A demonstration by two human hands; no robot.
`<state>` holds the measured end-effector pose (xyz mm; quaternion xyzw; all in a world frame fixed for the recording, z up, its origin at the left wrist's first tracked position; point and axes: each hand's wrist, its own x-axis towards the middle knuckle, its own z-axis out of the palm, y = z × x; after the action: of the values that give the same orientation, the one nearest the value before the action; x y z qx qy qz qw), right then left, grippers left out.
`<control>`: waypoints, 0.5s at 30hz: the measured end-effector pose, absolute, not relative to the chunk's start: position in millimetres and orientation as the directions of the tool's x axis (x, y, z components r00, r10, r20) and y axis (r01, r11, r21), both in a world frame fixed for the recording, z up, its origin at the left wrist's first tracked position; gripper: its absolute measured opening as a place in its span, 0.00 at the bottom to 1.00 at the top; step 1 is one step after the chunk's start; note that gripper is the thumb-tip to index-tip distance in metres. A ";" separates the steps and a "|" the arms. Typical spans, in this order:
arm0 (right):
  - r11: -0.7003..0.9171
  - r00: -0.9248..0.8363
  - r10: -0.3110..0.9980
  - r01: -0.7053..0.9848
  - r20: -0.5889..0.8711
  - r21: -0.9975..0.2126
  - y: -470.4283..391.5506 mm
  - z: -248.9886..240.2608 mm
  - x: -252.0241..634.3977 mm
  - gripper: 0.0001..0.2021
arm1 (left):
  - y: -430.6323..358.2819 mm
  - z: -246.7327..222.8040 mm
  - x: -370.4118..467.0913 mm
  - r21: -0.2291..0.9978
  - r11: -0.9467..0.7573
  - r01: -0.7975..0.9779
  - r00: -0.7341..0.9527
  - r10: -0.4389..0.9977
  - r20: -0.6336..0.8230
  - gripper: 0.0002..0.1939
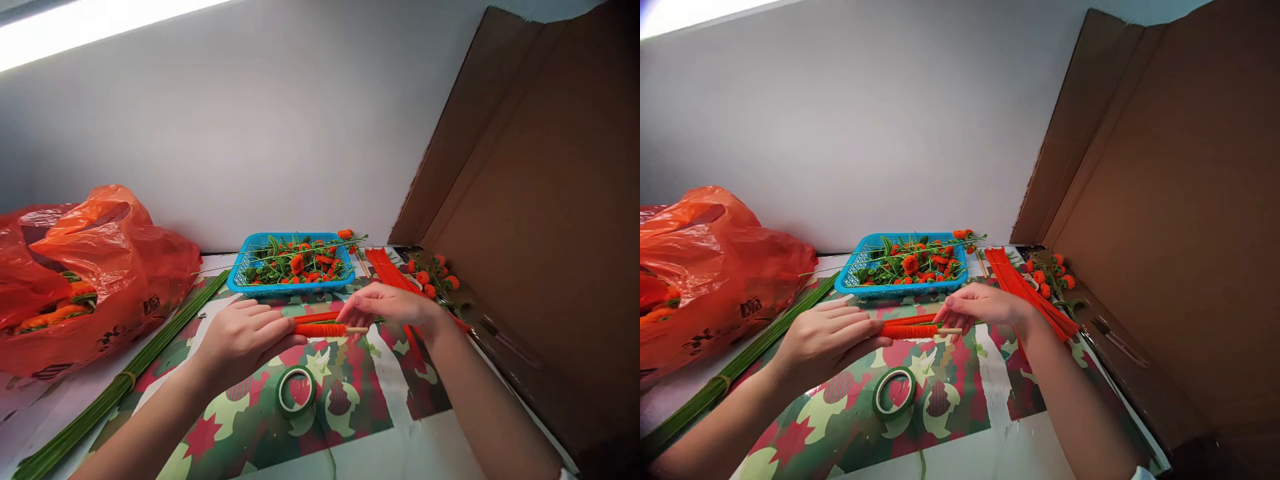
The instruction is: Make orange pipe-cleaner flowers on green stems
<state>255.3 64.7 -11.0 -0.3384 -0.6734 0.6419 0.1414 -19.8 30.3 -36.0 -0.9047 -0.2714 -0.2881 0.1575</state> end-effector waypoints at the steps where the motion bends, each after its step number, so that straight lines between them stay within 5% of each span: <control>1: -0.098 -0.771 0.577 0.264 -0.271 -0.959 65.6 -15.0 252.1 0.26 | 30.3 -36.9 -20.5 -0.137 -0.803 0.580 0.685 0.390 0.616 0.13; 4: -0.160 -0.869 0.407 0.236 -0.282 -0.958 65.7 -23.7 242.6 0.27 | 30.6 -39.0 -22.2 -0.168 -0.801 0.575 0.684 0.359 0.635 0.13; 8: -0.151 -0.873 0.414 0.215 -0.260 -0.965 61.8 -22.3 238.9 0.22 | 31.0 -38.4 -21.4 -0.133 -0.802 0.582 0.686 0.396 0.610 0.15; 15: 0.225 -0.686 0.700 0.473 -0.197 -0.852 47.1 -15.4 230.6 0.13 | 27.9 -24.6 -12.9 0.377 -0.571 0.730 0.495 0.821 0.284 0.22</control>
<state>230.6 47.1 -15.4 -0.3789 -0.7740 0.4940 0.1149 -12.9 27.9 -24.6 -0.8584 -0.4515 -0.2202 -0.1036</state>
